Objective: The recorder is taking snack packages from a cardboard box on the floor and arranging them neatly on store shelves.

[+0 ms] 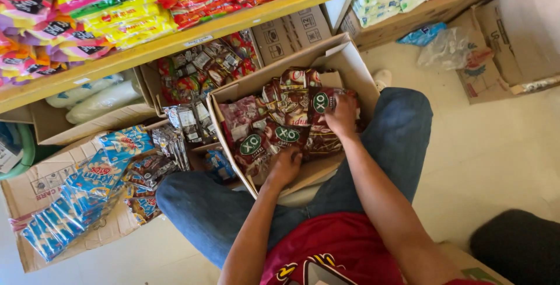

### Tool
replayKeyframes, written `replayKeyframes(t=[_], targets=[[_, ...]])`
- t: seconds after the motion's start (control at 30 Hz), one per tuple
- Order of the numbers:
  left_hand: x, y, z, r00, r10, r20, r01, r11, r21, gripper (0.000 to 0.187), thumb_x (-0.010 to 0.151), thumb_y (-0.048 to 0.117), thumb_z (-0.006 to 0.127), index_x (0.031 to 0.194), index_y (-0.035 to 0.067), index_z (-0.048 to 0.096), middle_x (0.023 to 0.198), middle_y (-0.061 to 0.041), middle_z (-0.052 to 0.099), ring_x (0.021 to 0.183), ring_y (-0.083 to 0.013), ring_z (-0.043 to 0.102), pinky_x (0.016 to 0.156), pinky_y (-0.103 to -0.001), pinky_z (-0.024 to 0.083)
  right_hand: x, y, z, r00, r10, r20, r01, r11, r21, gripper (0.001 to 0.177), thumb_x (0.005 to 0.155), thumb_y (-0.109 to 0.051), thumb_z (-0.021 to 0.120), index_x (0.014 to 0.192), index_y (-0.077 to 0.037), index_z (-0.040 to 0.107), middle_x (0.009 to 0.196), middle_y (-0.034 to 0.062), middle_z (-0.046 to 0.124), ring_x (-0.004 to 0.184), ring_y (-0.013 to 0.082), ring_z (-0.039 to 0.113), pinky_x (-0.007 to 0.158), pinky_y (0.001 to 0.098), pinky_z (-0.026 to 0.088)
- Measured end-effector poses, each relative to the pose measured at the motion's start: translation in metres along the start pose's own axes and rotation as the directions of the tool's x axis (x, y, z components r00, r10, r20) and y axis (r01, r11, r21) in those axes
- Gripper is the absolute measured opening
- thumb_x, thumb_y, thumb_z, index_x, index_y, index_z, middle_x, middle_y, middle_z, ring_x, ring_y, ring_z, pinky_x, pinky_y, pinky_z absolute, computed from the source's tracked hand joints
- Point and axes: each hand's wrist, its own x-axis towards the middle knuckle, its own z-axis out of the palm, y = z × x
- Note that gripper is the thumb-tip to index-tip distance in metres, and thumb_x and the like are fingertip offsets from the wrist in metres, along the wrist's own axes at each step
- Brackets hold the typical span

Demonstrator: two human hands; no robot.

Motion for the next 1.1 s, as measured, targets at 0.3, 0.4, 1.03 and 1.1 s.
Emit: replayKeyframes(t=[0.3, 0.4, 1.03, 1.1], targets=[[0.006, -0.006, 0.005, 1.0, 0.03, -0.004, -0.03, 0.998, 0.05, 0.032, 0.097, 0.027, 0.064, 0.123, 0.009, 0.069, 0.114, -0.022, 0.072, 0.108, -0.0422, 0.067, 0.093, -0.049, 0.053, -0.014, -0.009, 0.012, 0.992, -0.041, 0.123, 0.063, 0.98, -0.188, 0.034, 0.087, -0.011, 0.077, 0.119, -0.003, 0.067, 0.131, 0.022, 0.059, 0.124, 0.0414, 0.053, 0.103, 0.0569, 0.041], [0.017, -0.033, 0.023, 0.996, 0.063, -0.059, -0.059, 0.996, 0.066, 0.037, 0.096, 0.03, 0.065, 0.125, 0.008, 0.07, 0.118, -0.023, 0.072, 0.11, -0.0409, 0.068, 0.095, -0.047, 0.054, -0.012, -0.002, 0.02, 0.969, -0.247, -0.001, 0.243, 0.956, -0.163, 0.033, 0.084, -0.019, 0.08, 0.11, -0.002, 0.068, 0.12, 0.0223, 0.063, 0.117, 0.042, 0.056, 0.102, 0.0564, 0.044], [0.026, -0.039, -0.005, 0.981, -0.14, 0.136, 0.131, -0.049, -0.99, 0.028, 0.092, 0.016, 0.072, 0.115, 0.0, 0.066, 0.106, -0.013, 0.073, 0.093, -0.0262, 0.072, 0.086, -0.039, 0.059, -0.027, -0.04, -0.044, 0.882, -0.128, 0.453, -0.135, 0.853, 0.505, 0.044, 0.112, -0.042, 0.061, 0.137, -0.006, 0.064, 0.13, 0.0098, 0.065, 0.117, 0.0175, 0.058, 0.094, 0.0379, 0.047], [0.01, -0.012, -0.02, 0.995, -0.061, 0.08, 0.084, 0.064, -0.994, 0.032, 0.093, 0.014, 0.07, 0.123, 0.005, 0.066, 0.114, -0.009, 0.074, 0.101, -0.0217, 0.072, 0.091, -0.038, 0.058, -0.045, -0.063, -0.061, 0.663, -0.136, 0.736, -0.236, 0.895, 0.378, 0.045, 0.096, -0.046, 0.068, 0.123, -0.011, 0.073, 0.109, 0.0037, 0.077, 0.1, 0.0135, 0.067, 0.085, 0.0319, 0.048]])
